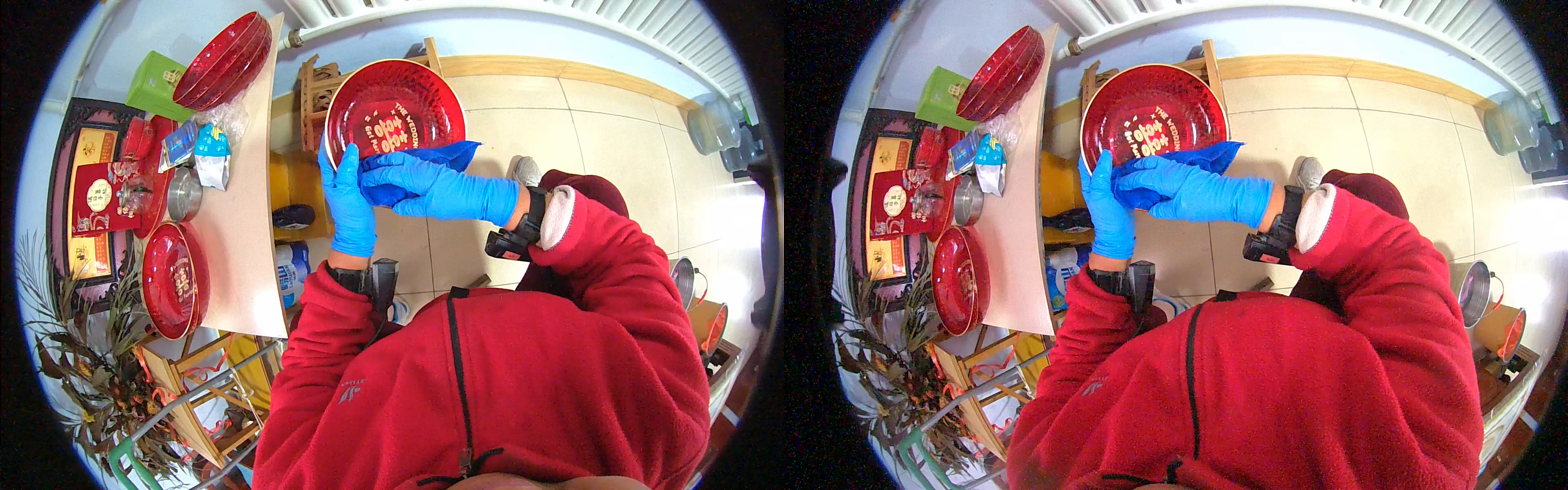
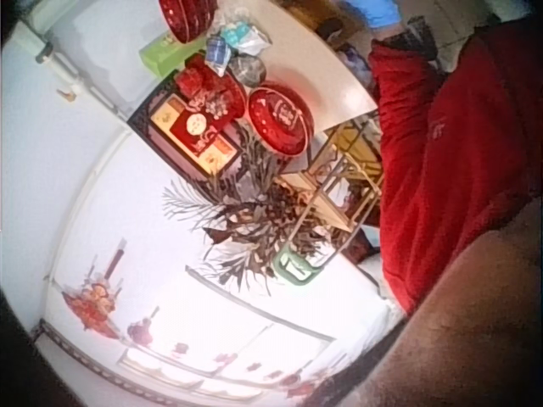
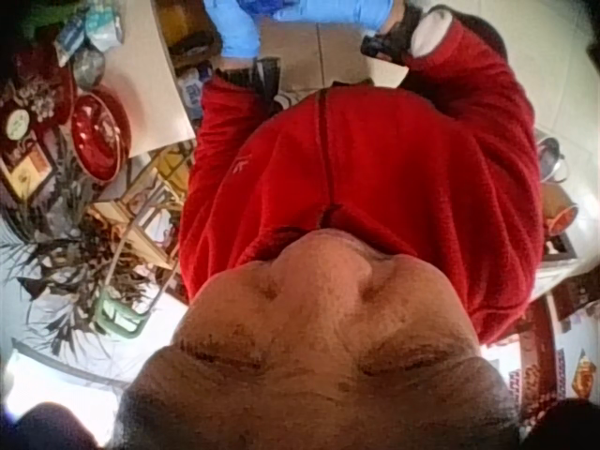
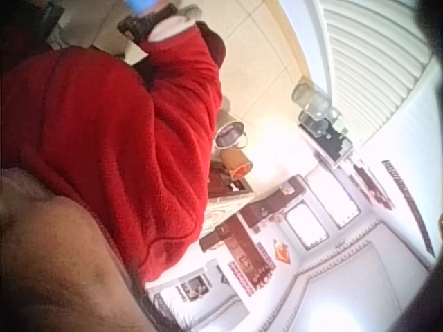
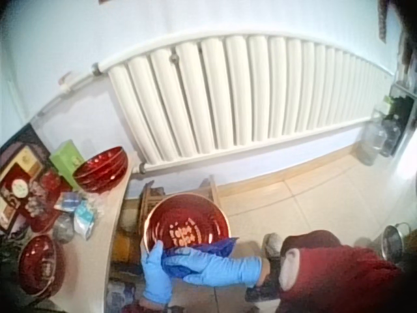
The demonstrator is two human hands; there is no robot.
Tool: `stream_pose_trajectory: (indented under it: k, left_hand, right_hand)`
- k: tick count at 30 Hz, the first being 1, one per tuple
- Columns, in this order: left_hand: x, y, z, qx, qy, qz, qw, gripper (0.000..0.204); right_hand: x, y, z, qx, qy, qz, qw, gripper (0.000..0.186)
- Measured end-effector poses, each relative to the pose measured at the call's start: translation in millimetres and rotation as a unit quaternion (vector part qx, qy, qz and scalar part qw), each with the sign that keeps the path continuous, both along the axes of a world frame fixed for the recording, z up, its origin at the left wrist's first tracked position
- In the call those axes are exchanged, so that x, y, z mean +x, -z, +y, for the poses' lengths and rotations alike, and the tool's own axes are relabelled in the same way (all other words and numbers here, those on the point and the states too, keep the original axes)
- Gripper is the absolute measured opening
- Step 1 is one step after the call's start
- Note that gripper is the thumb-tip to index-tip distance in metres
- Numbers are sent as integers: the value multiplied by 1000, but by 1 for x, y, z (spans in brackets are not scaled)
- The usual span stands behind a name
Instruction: The person wipes the interior and exterior surfaces of red ceramic plates with a blue cloth, handling one plate at a time. They rotate each plate to clean all sides and place it back on a stack on the table.
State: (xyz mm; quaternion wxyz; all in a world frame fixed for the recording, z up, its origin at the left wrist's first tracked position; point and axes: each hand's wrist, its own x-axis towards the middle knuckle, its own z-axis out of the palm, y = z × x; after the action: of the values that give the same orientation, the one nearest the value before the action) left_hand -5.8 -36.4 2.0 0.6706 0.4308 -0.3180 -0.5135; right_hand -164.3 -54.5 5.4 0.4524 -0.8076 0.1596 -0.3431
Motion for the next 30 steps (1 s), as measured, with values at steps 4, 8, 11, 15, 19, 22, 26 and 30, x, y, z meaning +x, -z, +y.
stream_pose_trajectory:
  k: [4, 8, 11, 15, 19, 22, 26, 30]
  left_hand:
    - [-1, -1, 0, 15, -12, 36, 999, 51]
    - [-2, -8, 1, 3, -23, 36, 999, 50]
    - [-2, -13, 3, 8, -14, 18, 1000, 50]
    - [-3, -12, 1, 9, 4, -2, 1000, 50]
    - [-3, -2, -2, 29, 38, -22, 999, 54]
    - [-8, 9, -2, 43, 64, -32, 996, 58]
    - [-14, 17, -2, 40, 109, -35, 993, 56]
    - [-5, 8, 0, 53, 57, -7, 997, 55]
  right_hand:
    - [-13, -9, -1, -44, -22, 124, 991, 67]
    - [-26, -5, -11, -203, -10, 221, 954, 49]
    - [-36, -2, -16, -217, -8, 277, 936, 29]
    - [-55, -10, -29, -211, 15, 354, 911, 24]
    - [-69, -22, -46, -51, 27, 234, 970, 27]
    - [-48, -20, -51, 39, 111, 26, 993, 32]
    - [-5, -2, -37, -179, 160, 76, 968, 34]
    - [2, 12, -15, -83, 17, 32, 996, 28]
